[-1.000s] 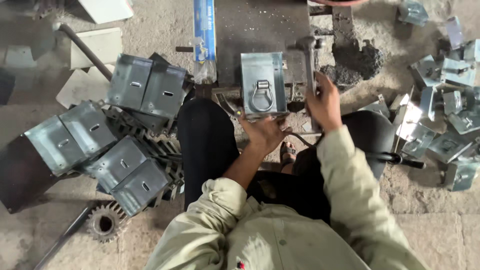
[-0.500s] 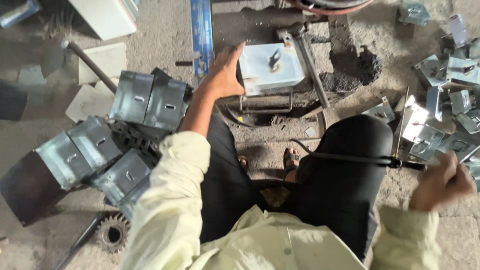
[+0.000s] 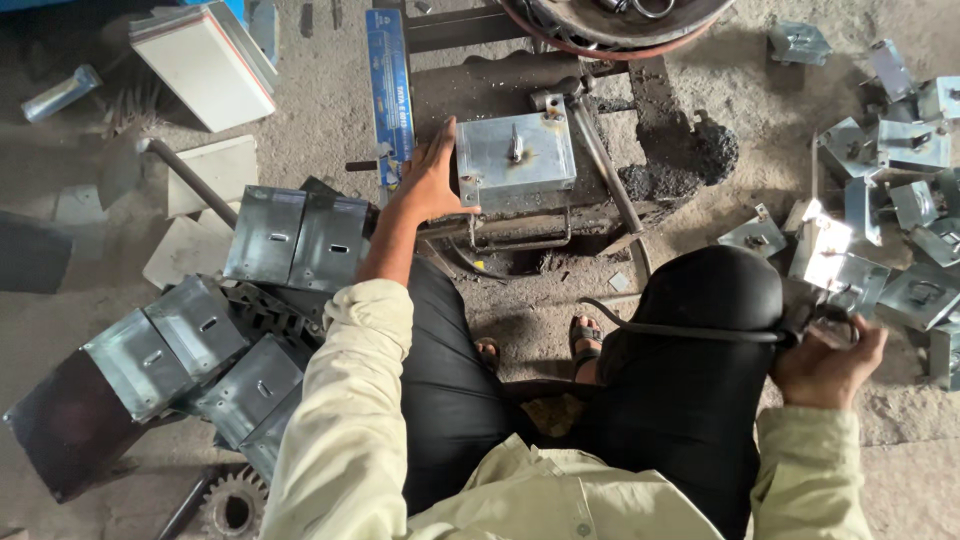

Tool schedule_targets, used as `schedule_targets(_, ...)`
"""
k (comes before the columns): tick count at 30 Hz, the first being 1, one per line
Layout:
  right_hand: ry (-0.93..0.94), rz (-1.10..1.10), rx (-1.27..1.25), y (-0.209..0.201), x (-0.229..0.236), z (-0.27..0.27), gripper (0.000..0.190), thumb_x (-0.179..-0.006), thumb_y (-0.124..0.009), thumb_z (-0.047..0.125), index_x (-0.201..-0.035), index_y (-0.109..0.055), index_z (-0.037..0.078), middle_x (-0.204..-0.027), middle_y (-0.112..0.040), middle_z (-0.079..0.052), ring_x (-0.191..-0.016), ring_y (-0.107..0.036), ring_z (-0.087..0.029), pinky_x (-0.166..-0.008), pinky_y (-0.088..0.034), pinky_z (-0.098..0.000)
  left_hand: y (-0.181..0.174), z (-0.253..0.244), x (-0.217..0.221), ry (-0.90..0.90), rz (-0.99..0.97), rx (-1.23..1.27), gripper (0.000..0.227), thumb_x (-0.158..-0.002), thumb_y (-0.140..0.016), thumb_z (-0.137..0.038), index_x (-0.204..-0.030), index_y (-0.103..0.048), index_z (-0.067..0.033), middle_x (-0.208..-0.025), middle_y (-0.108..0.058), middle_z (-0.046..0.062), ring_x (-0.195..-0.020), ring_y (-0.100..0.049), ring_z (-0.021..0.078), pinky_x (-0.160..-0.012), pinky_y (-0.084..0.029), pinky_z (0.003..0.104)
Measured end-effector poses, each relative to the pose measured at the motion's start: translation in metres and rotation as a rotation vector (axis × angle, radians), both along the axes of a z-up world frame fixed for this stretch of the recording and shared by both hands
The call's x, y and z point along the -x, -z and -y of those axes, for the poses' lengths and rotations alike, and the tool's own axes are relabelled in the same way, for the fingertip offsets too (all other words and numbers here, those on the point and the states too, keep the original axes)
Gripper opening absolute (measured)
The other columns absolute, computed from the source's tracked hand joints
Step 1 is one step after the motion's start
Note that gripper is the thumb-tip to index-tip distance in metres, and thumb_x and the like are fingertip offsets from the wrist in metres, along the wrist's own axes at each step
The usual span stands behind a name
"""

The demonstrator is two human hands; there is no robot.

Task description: The person sits on the floor and welds metal handles onto small rectangular metal boxes. They pick up a box, place a handle on it, and use a welding torch to secure it, repeating this process for several boxes.

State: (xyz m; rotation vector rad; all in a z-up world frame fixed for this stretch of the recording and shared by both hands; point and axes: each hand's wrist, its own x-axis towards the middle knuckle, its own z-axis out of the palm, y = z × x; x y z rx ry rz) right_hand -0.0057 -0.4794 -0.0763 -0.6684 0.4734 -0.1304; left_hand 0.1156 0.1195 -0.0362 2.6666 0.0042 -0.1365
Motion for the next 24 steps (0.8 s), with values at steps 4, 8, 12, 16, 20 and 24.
schedule_targets(4, 0.052, 0.146, 0.318, -0.063, -0.037, -0.044, 0.051, -0.098, -0.067, 0.032, -0.137, -0.045, 0.007, -0.11, -0.055, -0.007, -0.101, -0.058, -0.024, -0.088, -0.055, -0.0418, 0.006, 0.007, 0.018, -0.054, 0.161, 0.075, 0.141, -0.059, -0.095, -0.042, -0.164, -0.004, -0.0148, -0.171, -0.02, 0.015, -0.154, -0.022, 0.046, -0.122, -0.03, 0.054)
schedule_targets(8, 0.064, 0.262, 0.578, -0.092, -0.054, -0.125, 0.066, -0.096, -0.069, 0.016, -0.153, -0.036, 0.017, -0.11, -0.054, -0.009, -0.087, -0.056, -0.023, -0.069, -0.053, -0.0353, 0.015, 0.047, 0.051, -0.172, 0.163, 0.017, 0.123, -0.074, -0.091, -0.047, -0.161, -0.012, -0.0093, -0.165, -0.024, 0.019, -0.15, -0.027, 0.0433, -0.119, -0.022, 0.06)
schedule_targets(12, -0.046, 0.73, 0.965, -0.078, -0.057, -0.211, 0.093, -0.09, -0.079, -0.001, -0.163, -0.026, 0.019, -0.141, -0.053, -0.017, -0.11, -0.064, -0.024, -0.091, -0.064, -0.0395, 0.02, 0.069, 0.073, -0.175, 0.323, 0.056, 0.101, -0.084, -0.083, -0.051, -0.157, -0.032, -0.0026, -0.15, -0.051, 0.021, -0.143, -0.042, 0.0431, -0.119, -0.03, 0.056)
schedule_targets(16, -0.032, 0.874, 1.466, -0.084, -0.041, -0.245, 0.098, -0.084, -0.086, 0.007, -0.161, -0.025, 0.011, -0.133, -0.06, -0.02, -0.107, -0.067, -0.027, -0.093, -0.061, -0.0404, 0.014, 0.065, 0.078, -0.191, 0.445, 0.073, 0.084, -0.084, -0.08, -0.049, -0.148, -0.051, -0.0008, -0.14, -0.065, 0.021, -0.133, -0.053, 0.0403, -0.113, -0.039, 0.051)
schedule_targets(20, -0.139, 0.636, 1.496, -0.093, -0.035, -0.255, 0.099, -0.076, -0.088, 0.013, -0.157, -0.032, 0.004, -0.121, -0.063, -0.02, -0.089, -0.063, -0.026, -0.079, -0.056, -0.0367, 0.003, 0.065, 0.073, -0.236, 0.482, 0.223, 0.08, -0.084, -0.08, -0.045, -0.145, -0.055, 0.0, -0.135, -0.064, 0.022, -0.127, -0.057, 0.0379, -0.109, -0.044, 0.046)
schedule_targets(24, -0.164, 0.622, 1.51, -0.092, -0.038, -0.255, 0.097, -0.075, -0.089, 0.014, -0.156, -0.035, 0.005, -0.128, -0.063, -0.02, -0.083, -0.061, -0.021, -0.072, -0.056, -0.0338, 0.007, 0.064, 0.075, -0.423, 0.688, 0.44, 0.05, -0.098, -0.068, -0.034, -0.136, -0.062, -0.0024, -0.131, -0.067, 0.018, -0.126, -0.062, 0.0316, -0.109, -0.047, 0.043)
